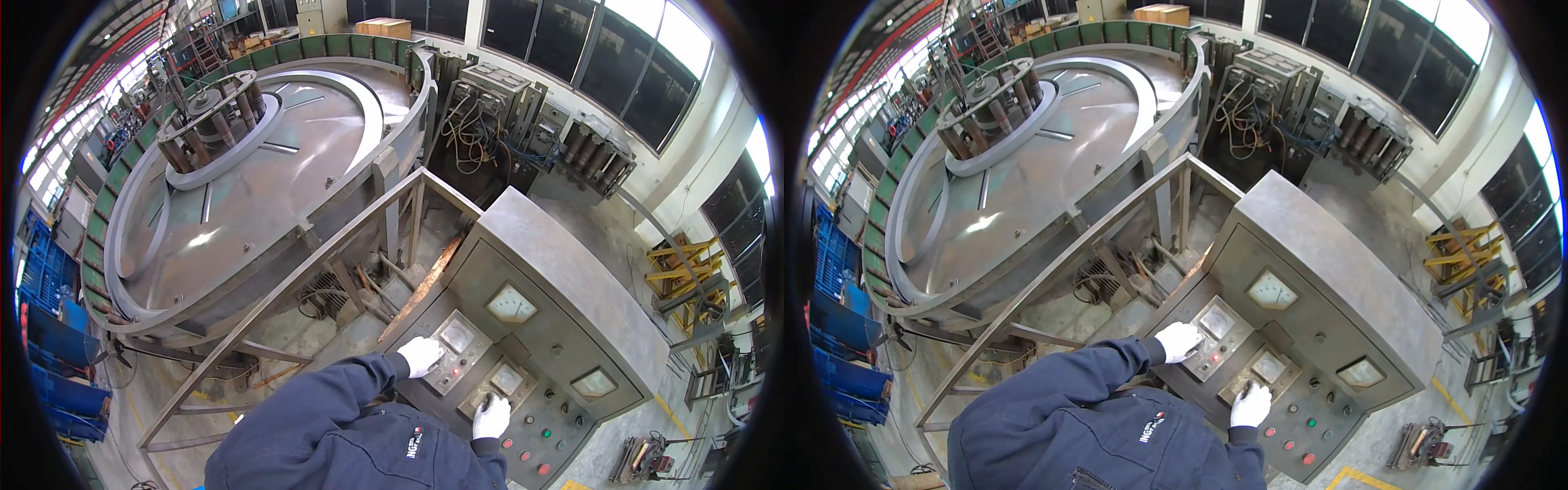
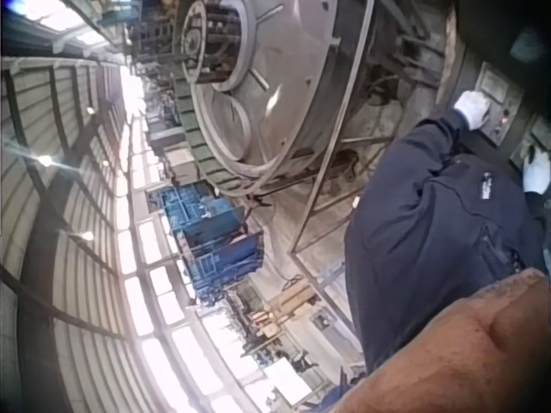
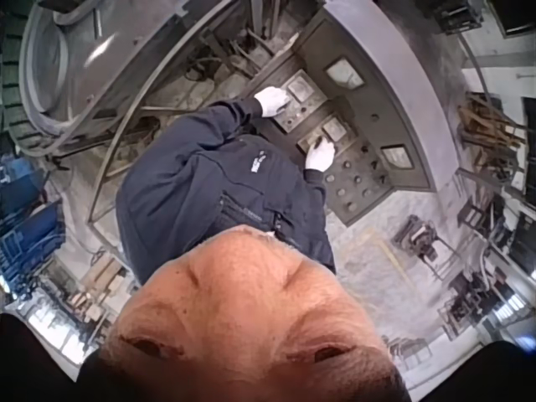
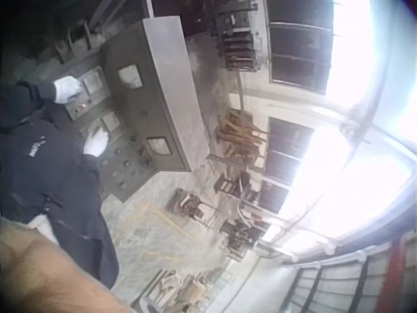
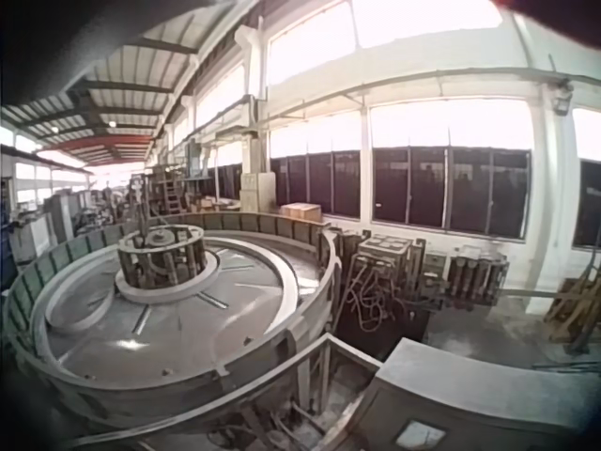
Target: Operating a machine control panel by pressing buttons and monitoring gauges.
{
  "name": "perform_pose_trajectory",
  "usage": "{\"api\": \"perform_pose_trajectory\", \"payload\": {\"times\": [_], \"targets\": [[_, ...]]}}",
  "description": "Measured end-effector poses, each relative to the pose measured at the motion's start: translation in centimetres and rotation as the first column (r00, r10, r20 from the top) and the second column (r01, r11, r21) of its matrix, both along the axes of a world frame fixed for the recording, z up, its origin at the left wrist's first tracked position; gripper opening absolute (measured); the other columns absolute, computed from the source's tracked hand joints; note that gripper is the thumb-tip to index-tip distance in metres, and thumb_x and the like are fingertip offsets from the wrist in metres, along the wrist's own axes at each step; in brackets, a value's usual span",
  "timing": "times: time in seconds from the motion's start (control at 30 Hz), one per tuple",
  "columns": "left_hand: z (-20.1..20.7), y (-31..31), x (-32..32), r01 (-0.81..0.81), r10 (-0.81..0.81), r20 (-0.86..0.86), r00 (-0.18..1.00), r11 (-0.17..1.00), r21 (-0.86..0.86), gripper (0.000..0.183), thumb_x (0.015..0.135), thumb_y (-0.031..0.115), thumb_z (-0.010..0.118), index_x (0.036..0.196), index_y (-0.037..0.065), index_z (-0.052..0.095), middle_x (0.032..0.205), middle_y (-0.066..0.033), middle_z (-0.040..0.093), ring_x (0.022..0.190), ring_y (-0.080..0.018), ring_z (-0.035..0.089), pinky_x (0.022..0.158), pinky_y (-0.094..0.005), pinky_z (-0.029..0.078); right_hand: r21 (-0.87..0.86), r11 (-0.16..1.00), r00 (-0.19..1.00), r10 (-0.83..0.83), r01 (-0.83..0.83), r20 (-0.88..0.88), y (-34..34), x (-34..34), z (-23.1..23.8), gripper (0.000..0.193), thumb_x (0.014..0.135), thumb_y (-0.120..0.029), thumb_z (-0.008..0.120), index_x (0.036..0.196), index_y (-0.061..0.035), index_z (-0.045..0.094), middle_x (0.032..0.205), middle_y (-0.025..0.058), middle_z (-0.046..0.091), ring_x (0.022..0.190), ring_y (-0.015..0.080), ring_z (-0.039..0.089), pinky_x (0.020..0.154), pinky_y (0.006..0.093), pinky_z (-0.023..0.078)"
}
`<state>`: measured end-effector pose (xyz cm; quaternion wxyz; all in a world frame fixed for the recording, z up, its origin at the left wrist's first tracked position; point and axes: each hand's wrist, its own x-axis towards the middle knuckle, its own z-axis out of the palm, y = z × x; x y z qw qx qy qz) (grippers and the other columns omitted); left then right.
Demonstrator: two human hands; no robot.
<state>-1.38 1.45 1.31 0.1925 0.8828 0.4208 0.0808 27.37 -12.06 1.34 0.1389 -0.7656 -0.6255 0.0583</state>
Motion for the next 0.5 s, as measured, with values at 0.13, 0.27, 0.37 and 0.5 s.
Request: {"api": "perform_pose_trajectory", "payload": {"times": [0.13, 0.27, 0.37, 0.5], "targets": [[-0.31, -0.06, 0.01, -0.002, 0.002, 0.001, 1.0, 1.0, 0.001, 0.019, 0.095, 0.024, 0.069, 0.104, 0.008, 0.069, 0.096, -0.0177, 0.07, 0.09, -0.0398, 0.072, 0.081, -0.0514, 0.056, 0.003, 1.0, 1.0, 0.004, -0.004, -0.009, -0.11, 0.08, -0.02, 0.027, 0.086, -0.015, 0.078, 0.113, -0.01, 0.077, 0.107, 0.0163, 0.068, 0.104, 0.0377, 0.066, 0.089, 0.0503, 0.056], [-0.25, 0.07, 0.1, -0.014, 0.014, -0.009, 1.0, 1.0, -0.014, 0.019, 0.095, 0.026, 0.07, 0.1, 0.007, 0.069, 0.095, -0.0179, 0.071, 0.09, -0.04, 0.072, 0.081, -0.0509, 0.057, -0.017, 1.0, 1.0, -0.01, 0.01, 0.004, -0.06, 0.06, -0.13, 0.026, 0.087, -0.015, 0.077, 0.113, -0.0105, 0.077, 0.108, 0.0164, 0.068, 0.104, 0.0379, 0.067, 0.09, 0.05, 0.056], [-0.61, 0.12, 0.17, -0.032, 0.032, -0.02, 0.999, 0.999, -0.023, 0.021, 0.094, 0.028, 0.071, 0.098, 0.007, 0.07, 0.095, -0.0177, 0.071, 0.09, -0.0399, 0.072, 0.081, -0.0508, 0.057, -0.016, 1.0, 1.0, -0.011, 0.011, 0.009, -0.04, 0.0, 0.05, 0.024, 0.088, -0.016, 0.077, 0.112, -0.0118, 0.077, 0.109, 0.016, 0.069, 0.104, 0.0379, 0.068, 0.09, 0.0497, 0.057], [-0.6, 0.06, 0.34, -0.052, 0.051, -0.018, 0.999, 0.997, -0.063, 0.024, 0.093, 0.03, 0.073, 0.1, 0.007, 0.071, 0.097, -0.0178, 0.072, 0.093, -0.0392, 0.073, 0.083, -0.0509, 0.058, -0.019, 1.0, 1.0, -0.01, 0.01, -0.001, -0.11, 0.1, -0.01, 0.025, 0.088, -0.016, 0.077, 0.113, -0.012, 0.078, 0.109, 0.0155, 0.069, 0.103, 0.0375, 0.068, 0.089, 0.0498, 0.057]]}}
